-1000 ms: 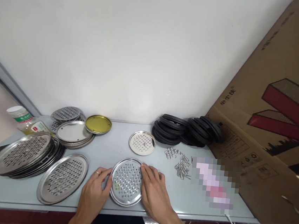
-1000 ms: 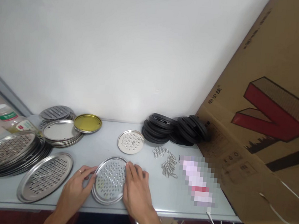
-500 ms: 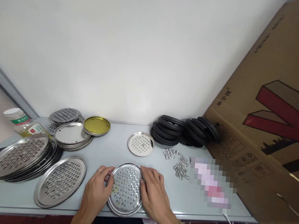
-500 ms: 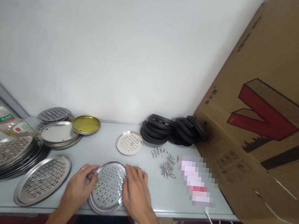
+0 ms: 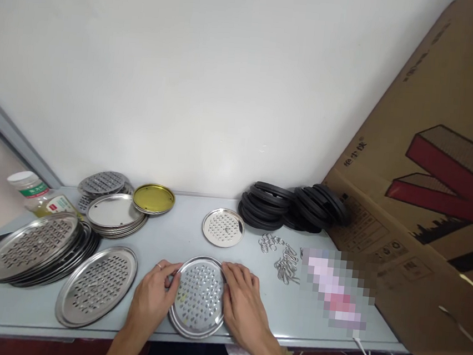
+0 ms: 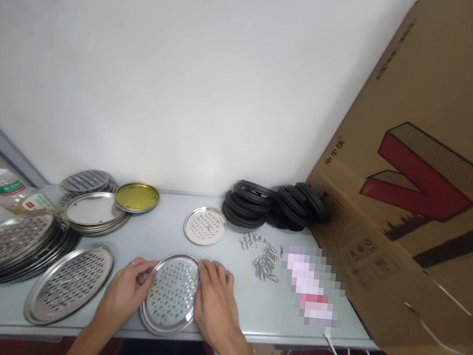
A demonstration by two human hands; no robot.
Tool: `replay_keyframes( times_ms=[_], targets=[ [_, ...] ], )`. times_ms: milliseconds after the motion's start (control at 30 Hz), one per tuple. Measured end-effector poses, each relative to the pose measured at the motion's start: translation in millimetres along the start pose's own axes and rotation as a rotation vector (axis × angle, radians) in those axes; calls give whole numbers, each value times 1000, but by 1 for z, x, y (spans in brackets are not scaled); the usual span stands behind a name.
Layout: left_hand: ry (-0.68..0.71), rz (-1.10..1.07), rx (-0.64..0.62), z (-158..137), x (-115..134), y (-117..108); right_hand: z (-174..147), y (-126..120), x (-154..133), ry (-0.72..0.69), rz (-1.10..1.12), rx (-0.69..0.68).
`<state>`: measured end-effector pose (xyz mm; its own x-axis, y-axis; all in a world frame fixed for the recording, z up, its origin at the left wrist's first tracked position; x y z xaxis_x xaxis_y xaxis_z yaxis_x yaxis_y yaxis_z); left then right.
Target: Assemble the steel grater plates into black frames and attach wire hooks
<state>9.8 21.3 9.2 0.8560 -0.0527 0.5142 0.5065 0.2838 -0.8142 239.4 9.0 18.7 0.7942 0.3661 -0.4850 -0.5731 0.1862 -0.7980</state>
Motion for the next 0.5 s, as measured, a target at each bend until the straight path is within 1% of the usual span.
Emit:
replay_keyframes(
  times_ms=[167, 333, 500],
  targets=[
    [19, 21, 32, -2, 0, 1, -2, 2, 0, -8, -48, 10],
    [22, 39, 23, -2, -1, 2, -2, 3, 1, -14, -65, 0],
    [0, 28, 31, -2, 1, 0, -1, 2, 2, 0, -19, 9]
  ],
)
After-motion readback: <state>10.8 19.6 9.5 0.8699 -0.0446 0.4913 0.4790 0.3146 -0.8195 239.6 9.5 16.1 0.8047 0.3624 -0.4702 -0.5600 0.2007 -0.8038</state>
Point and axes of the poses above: each hand's wrist, its own z-axis towards the middle knuckle, its own y-axis out of the palm, x = y × z, the point moved 2 cm from there along z, towards the middle knuckle, and after that the axes turned 10 degrees about x, right-handed, at the moved point
